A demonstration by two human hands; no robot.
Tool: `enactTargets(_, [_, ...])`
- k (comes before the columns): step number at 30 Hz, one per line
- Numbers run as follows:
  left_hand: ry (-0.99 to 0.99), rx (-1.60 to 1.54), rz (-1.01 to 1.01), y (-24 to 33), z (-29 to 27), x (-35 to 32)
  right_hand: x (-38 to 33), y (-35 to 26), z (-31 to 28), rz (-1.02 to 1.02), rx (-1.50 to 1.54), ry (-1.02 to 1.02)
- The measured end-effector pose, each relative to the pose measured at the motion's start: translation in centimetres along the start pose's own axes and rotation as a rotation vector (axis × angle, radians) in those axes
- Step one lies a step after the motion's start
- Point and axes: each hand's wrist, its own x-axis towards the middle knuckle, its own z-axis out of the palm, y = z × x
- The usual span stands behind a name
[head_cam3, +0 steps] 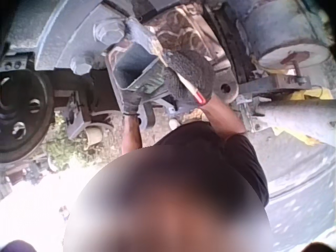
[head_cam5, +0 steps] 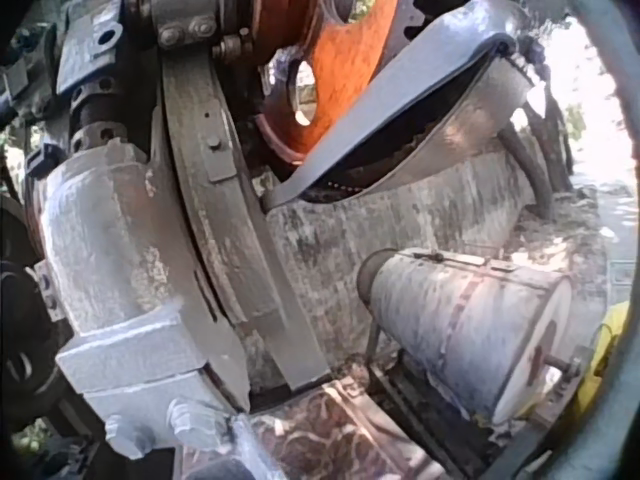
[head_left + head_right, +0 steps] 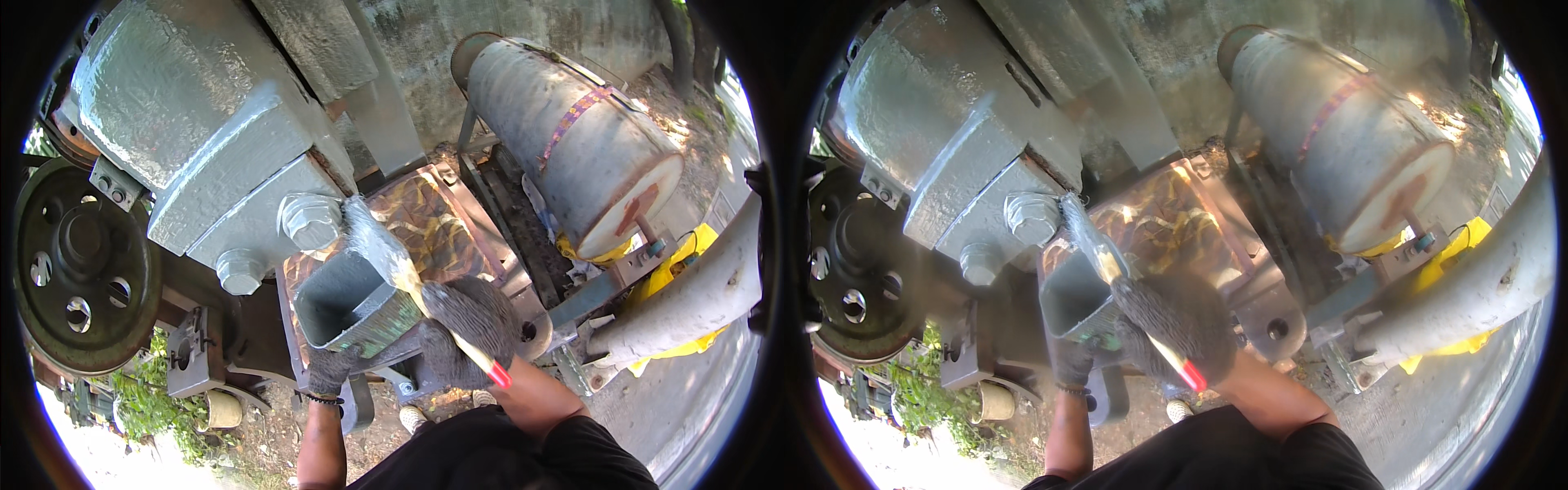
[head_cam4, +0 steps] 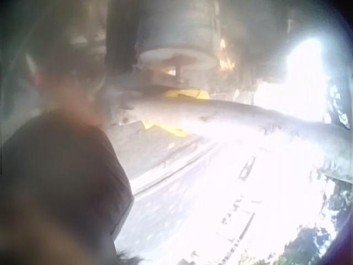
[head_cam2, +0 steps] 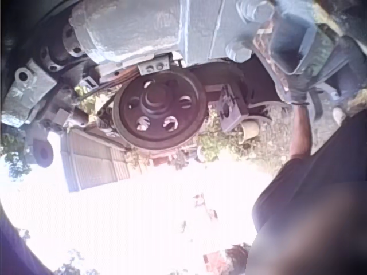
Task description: The person paints a metal machine part with gray paint using a brush. They repeatedly dip the brush into a small container and apply paint to the surface and edges of the part.
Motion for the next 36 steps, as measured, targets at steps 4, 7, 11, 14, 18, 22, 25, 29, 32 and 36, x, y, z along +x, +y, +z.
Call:
enactTargets(4, [-0.102,0.211,-0.087,0.7,-0.8,-0.2,-0.1,-0.5,0.3,-0.097,0.03,0.166])
enactTargets(7, [-0.147,0.2,-0.052,0.3,-1.1,0.3,-0.3,-0.9,0.7,-0.067,0.032,0.05])
enactTargets(11, [-0.204,0.114,-0.04,-0.9,-1.4,0.5,-0.5,-1.2,1.4,-0.098,0.063,0.106])
enactTargets(14, [-0.243,0.139,-0.039,-1.4,-1.7,0.9,-0.8,-1.6,1.4,-0.127,0.062,0.195])
enactTargets(18, [-0.216,0.05,-0.023,-1.1,-1.5,0.7,-1.8,-2.3,1.1,-0.065,-0.011,0.227])
enactTargets(22, [-0.158,-0.007,0.039,-0.1,-1.0,0.3,-2.7,-2.4,1.8,-0.038,0.033,0.245])
enactTargets(25, [-0.13,0.001,-0.03,0.7,-0.7,0.4,-2.8,-1.8,3.3,0.027,0.097,0.205])
enactTargets(29, [-0.152,-0.068,-0.003,2.7,0.0,1.0,-2.2,-1.2,4.3,0.047,0.121,0.056])
enactTargets(32, [-0.116,-0.214,0.183,4.5,1.2,1.9,-1.6,-1.8,3.9,0.035,0.125,0.026])
enactTargets(36, [-0.061,-0.121,0.129,4.8,1.5,1.9,-1.3,-3.2,3.2,0.002,0.16,0.093])
